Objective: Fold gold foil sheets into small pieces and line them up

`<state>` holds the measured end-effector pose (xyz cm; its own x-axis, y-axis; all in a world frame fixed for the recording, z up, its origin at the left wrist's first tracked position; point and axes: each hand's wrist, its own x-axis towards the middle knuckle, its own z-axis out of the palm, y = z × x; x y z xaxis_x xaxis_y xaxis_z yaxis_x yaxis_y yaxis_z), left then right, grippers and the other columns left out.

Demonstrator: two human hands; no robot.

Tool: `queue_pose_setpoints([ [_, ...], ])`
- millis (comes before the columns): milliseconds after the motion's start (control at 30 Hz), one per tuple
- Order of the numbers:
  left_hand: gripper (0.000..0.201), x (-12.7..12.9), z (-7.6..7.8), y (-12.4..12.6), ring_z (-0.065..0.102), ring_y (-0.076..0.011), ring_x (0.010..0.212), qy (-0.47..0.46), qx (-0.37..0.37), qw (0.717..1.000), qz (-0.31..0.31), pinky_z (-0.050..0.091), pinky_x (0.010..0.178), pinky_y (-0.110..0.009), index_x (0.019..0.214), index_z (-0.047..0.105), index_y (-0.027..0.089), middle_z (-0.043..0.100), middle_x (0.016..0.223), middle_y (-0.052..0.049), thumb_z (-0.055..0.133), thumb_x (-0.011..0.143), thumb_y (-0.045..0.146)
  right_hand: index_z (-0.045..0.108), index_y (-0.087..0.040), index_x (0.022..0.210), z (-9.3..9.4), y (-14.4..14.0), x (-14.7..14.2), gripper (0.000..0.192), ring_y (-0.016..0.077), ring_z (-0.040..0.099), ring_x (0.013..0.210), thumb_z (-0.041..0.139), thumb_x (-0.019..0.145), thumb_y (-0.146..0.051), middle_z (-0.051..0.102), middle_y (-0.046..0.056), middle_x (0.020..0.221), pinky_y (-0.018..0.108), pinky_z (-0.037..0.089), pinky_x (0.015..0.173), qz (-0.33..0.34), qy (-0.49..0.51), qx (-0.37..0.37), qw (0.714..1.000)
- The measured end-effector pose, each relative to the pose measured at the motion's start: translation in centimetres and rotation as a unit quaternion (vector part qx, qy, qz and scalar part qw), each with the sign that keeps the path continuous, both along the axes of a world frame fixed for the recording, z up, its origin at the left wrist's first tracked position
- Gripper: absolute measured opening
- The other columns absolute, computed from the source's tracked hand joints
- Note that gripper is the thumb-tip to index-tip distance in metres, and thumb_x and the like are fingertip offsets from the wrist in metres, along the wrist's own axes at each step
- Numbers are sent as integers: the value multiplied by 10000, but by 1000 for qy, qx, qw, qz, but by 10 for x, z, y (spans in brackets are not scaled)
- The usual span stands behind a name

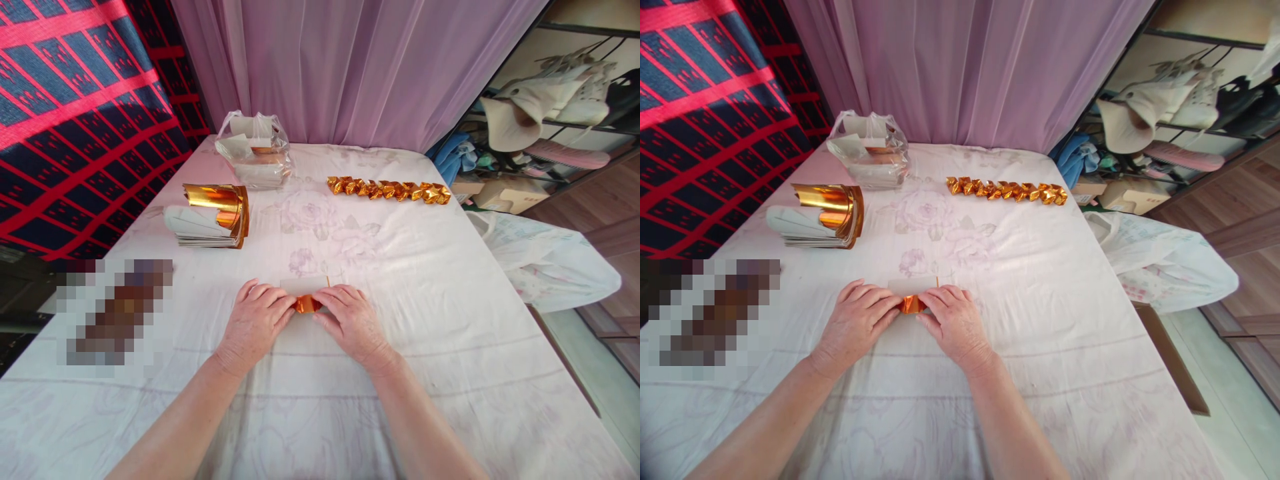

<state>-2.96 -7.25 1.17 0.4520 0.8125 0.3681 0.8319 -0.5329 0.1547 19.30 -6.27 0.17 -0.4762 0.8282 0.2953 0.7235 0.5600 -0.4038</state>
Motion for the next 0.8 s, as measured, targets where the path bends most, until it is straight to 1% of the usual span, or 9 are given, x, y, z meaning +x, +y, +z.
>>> queue_pose_setpoints([
  [100, 162, 0, 0, 0, 602, -200, 912, -4, -1, 1000, 1, 347, 1003, -443, 1007, 691, 251, 730, 957, 11, 532, 977, 254, 662, -235, 1174, 0, 0, 1, 256, 238, 602, 1064, 609, 940, -325, 701, 67, 1166, 406, 464, 916, 2, 3, -6, 1000],
  [267, 183, 0, 0, 0, 603, -188, 876, -21, 12, 1000, -4, 363, 985, -429, 975, 693, 251, 732, 930, 14, 510, 985, 241, 710, -255, 1090, -5, 1, 1, 224, 200, 617, 983, 518, 978, -235, 719, 49, 1059, 367, 478, 876, -9, 19, 19, 1000],
  [367, 195, 0, 0, 1, 602, -188, 854, -26, 16, 999, -10, 380, 956, -422, 973, 694, 243, 730, 911, 11, 500, 989, 239, 725, -251, 1057, -6, 0, 1, 214, 196, 610, 955, 528, 976, -243, 712, 49, 1022, 350, 482, 862, -24, 22, 21, 999],
  [500, 192, -1, 0, 1, 603, -192, 864, -20, 5, 1000, -15, 382, 959, -430, 985, 697, 242, 731, 934, 3, 505, 981, 228, 725, -260, 1080, -4, -1, 1, 210, 208, 588, 950, 548, 966, -252, 690, 53, 1016, 357, 478, 850, -40, 5, 7, 999],
  [633, 200, 0, 1, 1, 595, -196, 868, -15, -9, 1000, -22, 383, 969, -441, 1052, 703, 267, 717, 946, -5, 533, 958, 221, 731, -293, 1072, -3, -2, 0, 217, 200, 580, 931, 548, 965, -249, 673, 44, 990, 349, 472, 833, -46, -7, 3, 999],
  [700, 202, 0, 1, 1, 588, -191, 856, -15, -13, 999, -29, 391, 958, -433, 1071, 705, 273, 707, 933, -7, 546, 955, 229, 734, -297, 1061, -3, -2, 0, 221, 199, 579, 930, 544, 964, -241, 671, 43, 982, 345, 468, 825, -48, -5, 3, 999],
  [800, 196, 1, 2, 1, 582, -179, 843, -25, -27, 999, -36, 405, 936, -410, 1049, 712, 261, 699, 910, -7, 532, 972, 248, 735, -288, 1047, -3, -2, 0, 213, 203, 577, 923, 547, 962, -238, 672, 41, 976, 347, 461, 814, -46, 7, 4, 999],
])
